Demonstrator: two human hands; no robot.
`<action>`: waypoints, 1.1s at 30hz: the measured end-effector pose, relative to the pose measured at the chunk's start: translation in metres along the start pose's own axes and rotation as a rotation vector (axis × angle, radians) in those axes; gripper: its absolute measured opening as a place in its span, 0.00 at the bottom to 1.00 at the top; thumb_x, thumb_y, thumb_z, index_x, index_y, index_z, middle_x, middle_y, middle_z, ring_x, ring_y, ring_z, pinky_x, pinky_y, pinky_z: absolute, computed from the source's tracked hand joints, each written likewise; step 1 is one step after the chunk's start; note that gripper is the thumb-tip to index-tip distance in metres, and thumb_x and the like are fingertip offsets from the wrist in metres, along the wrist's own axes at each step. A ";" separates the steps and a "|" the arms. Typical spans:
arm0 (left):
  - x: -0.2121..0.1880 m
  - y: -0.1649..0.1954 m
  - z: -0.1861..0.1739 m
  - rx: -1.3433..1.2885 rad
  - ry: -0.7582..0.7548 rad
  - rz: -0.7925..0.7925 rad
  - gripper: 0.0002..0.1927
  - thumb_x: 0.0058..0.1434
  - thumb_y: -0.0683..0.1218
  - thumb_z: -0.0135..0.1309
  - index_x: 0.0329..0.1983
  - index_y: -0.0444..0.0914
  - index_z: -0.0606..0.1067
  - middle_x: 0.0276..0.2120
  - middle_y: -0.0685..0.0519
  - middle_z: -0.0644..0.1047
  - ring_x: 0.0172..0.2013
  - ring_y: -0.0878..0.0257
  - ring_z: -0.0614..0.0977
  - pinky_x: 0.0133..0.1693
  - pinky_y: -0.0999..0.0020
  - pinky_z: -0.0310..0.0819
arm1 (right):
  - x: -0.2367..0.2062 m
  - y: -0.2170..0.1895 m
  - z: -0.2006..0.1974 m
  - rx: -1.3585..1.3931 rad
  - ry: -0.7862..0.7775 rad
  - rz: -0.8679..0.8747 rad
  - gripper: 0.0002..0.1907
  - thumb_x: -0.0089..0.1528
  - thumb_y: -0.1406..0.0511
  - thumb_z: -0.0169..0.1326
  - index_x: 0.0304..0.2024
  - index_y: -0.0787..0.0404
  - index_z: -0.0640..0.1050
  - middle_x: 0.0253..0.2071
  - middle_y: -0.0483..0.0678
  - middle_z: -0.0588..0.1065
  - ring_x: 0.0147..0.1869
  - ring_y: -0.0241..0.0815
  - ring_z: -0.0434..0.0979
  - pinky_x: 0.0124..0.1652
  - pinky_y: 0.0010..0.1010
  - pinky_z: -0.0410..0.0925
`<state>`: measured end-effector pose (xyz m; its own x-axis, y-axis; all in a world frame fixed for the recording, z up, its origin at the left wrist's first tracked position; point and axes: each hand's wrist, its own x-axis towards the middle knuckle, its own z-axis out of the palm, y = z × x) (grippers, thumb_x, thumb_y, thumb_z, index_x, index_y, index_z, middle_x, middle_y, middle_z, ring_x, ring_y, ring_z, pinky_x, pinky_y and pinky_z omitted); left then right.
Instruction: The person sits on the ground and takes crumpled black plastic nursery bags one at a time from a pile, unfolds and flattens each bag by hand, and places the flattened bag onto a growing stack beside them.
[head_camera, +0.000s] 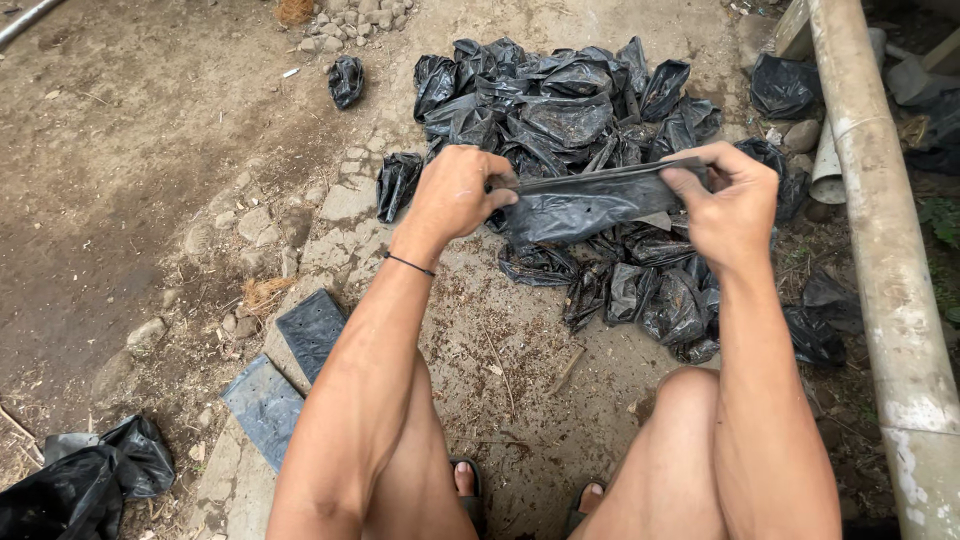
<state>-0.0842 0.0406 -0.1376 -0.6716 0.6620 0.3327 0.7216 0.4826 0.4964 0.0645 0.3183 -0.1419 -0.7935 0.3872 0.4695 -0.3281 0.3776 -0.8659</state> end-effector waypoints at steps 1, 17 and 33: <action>0.000 -0.005 0.001 0.017 -0.015 -0.044 0.07 0.52 0.47 0.68 0.33 0.44 0.83 0.28 0.50 0.83 0.31 0.51 0.84 0.36 0.57 0.76 | 0.001 0.003 -0.005 0.015 0.019 0.013 0.06 0.65 0.78 0.62 0.43 0.68 0.81 0.41 0.45 0.80 0.42 0.29 0.77 0.43 0.20 0.70; -0.008 0.062 -0.004 -0.333 0.159 0.156 0.15 0.55 0.44 0.67 0.45 0.39 0.82 0.39 0.49 0.84 0.39 0.56 0.86 0.45 0.63 0.79 | -0.015 -0.032 0.055 -0.243 -0.214 -0.098 0.12 0.56 0.71 0.69 0.41 0.65 0.83 0.38 0.47 0.82 0.40 0.32 0.80 0.41 0.25 0.72; -0.013 0.051 -0.012 -0.006 0.424 0.205 0.02 0.57 0.42 0.64 0.33 0.41 0.82 0.31 0.54 0.80 0.38 0.54 0.81 0.49 0.58 0.66 | -0.005 -0.014 0.084 -0.339 -0.447 0.087 0.15 0.52 0.65 0.71 0.41 0.62 0.85 0.28 0.42 0.81 0.30 0.32 0.75 0.35 0.27 0.69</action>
<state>-0.0409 0.0497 -0.1071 -0.5256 0.4504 0.7217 0.8464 0.3625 0.3902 0.0302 0.2407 -0.1461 -0.9743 0.0627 0.2162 -0.1276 0.6377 -0.7596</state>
